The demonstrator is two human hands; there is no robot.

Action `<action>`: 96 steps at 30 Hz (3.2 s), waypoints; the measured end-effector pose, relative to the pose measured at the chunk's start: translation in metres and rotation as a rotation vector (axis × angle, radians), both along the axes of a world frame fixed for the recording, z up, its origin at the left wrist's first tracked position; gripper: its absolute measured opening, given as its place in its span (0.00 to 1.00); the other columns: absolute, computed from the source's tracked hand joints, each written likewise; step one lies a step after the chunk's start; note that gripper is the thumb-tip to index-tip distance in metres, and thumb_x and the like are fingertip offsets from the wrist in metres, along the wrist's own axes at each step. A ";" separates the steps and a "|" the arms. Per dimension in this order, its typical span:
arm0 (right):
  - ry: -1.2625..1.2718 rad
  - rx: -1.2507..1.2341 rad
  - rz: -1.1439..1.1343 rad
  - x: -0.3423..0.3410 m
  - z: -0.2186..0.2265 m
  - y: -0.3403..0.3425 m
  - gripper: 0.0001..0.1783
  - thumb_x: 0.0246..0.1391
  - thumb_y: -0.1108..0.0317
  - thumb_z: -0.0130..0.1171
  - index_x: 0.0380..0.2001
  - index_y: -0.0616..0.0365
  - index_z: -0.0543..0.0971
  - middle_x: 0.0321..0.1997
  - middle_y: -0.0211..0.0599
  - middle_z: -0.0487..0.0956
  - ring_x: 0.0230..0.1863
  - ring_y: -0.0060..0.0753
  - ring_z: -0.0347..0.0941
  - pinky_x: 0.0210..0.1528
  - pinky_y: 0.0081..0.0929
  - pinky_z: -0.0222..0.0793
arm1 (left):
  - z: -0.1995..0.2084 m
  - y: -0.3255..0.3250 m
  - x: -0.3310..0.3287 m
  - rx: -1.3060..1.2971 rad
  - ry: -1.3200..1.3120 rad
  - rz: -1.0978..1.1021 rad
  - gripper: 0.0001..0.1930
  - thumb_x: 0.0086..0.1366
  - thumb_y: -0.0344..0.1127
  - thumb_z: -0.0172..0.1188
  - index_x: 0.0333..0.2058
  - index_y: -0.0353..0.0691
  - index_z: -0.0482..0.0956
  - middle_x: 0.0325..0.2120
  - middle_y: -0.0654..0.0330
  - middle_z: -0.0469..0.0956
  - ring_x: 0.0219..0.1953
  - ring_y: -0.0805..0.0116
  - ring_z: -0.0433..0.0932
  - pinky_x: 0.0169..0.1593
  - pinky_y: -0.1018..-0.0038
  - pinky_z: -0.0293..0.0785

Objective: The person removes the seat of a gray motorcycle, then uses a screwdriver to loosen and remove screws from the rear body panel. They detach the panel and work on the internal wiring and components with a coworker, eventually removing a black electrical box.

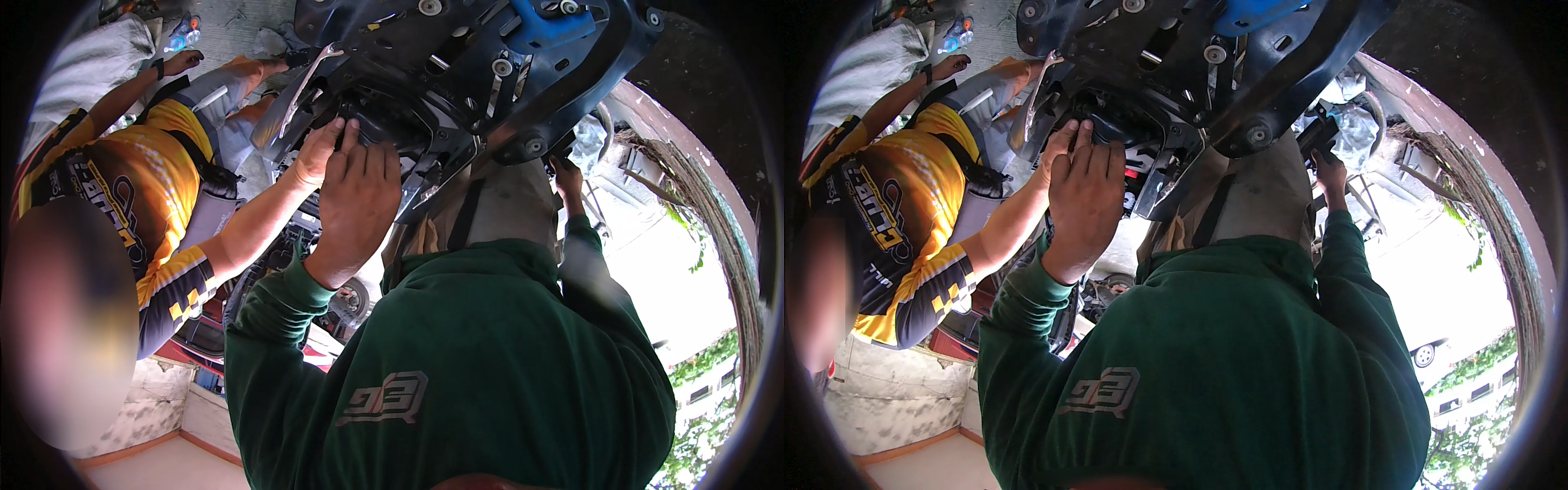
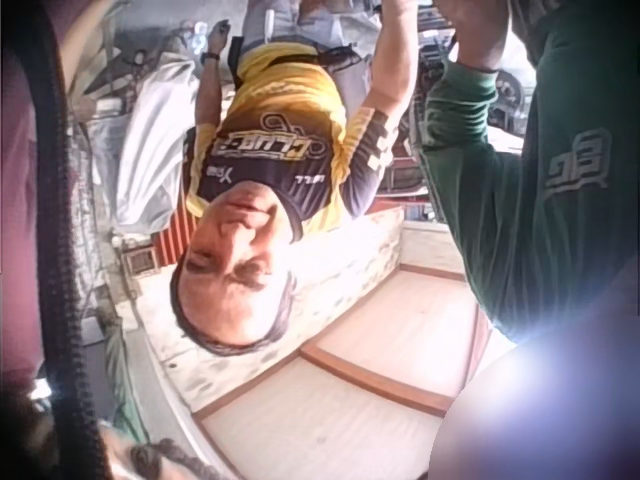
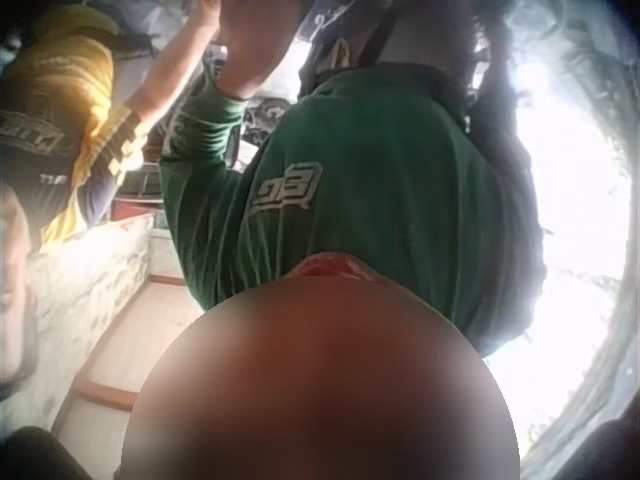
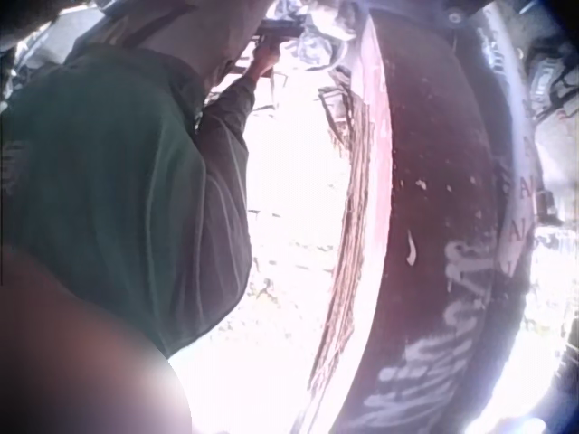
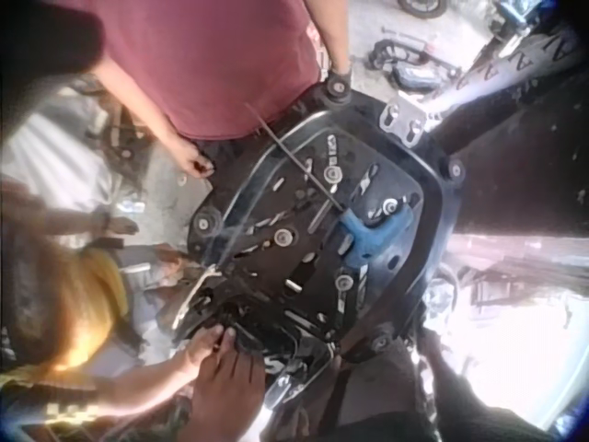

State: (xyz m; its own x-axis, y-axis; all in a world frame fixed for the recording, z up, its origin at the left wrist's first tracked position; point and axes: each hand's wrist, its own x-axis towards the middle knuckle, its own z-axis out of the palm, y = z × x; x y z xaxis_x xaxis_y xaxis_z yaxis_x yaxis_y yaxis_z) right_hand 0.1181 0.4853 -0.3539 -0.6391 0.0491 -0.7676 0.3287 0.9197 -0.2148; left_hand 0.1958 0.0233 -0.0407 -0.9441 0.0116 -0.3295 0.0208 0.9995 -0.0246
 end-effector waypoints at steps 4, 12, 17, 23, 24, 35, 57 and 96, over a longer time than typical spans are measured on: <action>0.011 -0.043 -0.018 0.005 0.000 0.000 0.30 0.57 0.38 0.62 0.49 0.52 0.86 0.46 0.47 0.86 0.50 0.48 0.82 0.54 0.40 0.73 | -0.001 -0.001 0.002 0.009 0.023 0.016 0.14 0.60 0.31 0.57 0.45 0.35 0.79 0.38 0.53 0.79 0.61 0.54 0.76 0.51 0.62 0.66; -0.039 0.027 -0.060 0.006 0.001 -0.009 0.30 0.55 0.40 0.64 0.48 0.55 0.86 0.43 0.49 0.87 0.48 0.49 0.83 0.51 0.41 0.75 | -0.004 0.003 -0.007 -0.007 -0.028 0.016 0.13 0.59 0.32 0.61 0.43 0.35 0.80 0.35 0.54 0.78 0.58 0.55 0.77 0.52 0.64 0.68; -0.006 -0.013 -0.098 0.009 0.005 -0.013 0.29 0.54 0.43 0.66 0.50 0.54 0.85 0.44 0.45 0.87 0.48 0.46 0.83 0.52 0.40 0.75 | -0.001 0.003 -0.017 -0.044 -0.027 -0.012 0.14 0.58 0.30 0.61 0.44 0.36 0.80 0.39 0.53 0.81 0.58 0.57 0.78 0.52 0.62 0.68; -0.006 0.010 -0.019 0.004 0.000 -0.007 0.32 0.55 0.38 0.63 0.52 0.53 0.84 0.47 0.49 0.86 0.51 0.52 0.82 0.54 0.41 0.74 | 0.005 0.008 -0.018 0.030 -0.074 0.103 0.14 0.58 0.29 0.60 0.44 0.35 0.79 0.38 0.53 0.80 0.58 0.57 0.78 0.51 0.62 0.69; -0.014 0.032 -0.001 0.002 0.000 -0.006 0.33 0.55 0.37 0.62 0.52 0.53 0.84 0.47 0.50 0.86 0.51 0.52 0.82 0.54 0.42 0.74 | 0.005 0.008 -0.017 0.027 -0.049 0.086 0.14 0.59 0.29 0.60 0.45 0.35 0.79 0.37 0.53 0.80 0.56 0.56 0.78 0.50 0.62 0.69; 0.054 -0.043 0.011 -0.014 0.023 0.006 0.30 0.54 0.39 0.65 0.47 0.53 0.87 0.44 0.45 0.87 0.46 0.46 0.83 0.51 0.39 0.74 | -0.009 0.029 0.008 0.144 0.133 0.285 0.24 0.58 0.29 0.61 0.55 0.46 0.78 0.27 0.61 0.75 0.40 0.60 0.80 0.39 0.65 0.77; 0.147 -0.091 0.016 -0.015 0.059 0.008 0.33 0.54 0.40 0.67 0.47 0.63 0.85 0.45 0.54 0.86 0.48 0.51 0.83 0.51 0.41 0.75 | -0.082 0.043 0.045 0.350 0.688 0.403 0.22 0.62 0.29 0.65 0.55 0.51 0.80 0.33 0.56 0.84 0.34 0.54 0.85 0.36 0.63 0.81; 0.219 -0.133 -0.109 -0.016 0.074 0.051 0.30 0.52 0.45 0.71 0.46 0.60 0.86 0.43 0.46 0.87 0.42 0.41 0.84 0.47 0.36 0.77 | -0.087 0.051 0.017 0.457 0.692 0.517 0.11 0.67 0.43 0.62 0.47 0.53 0.83 0.31 0.59 0.84 0.29 0.56 0.85 0.31 0.62 0.79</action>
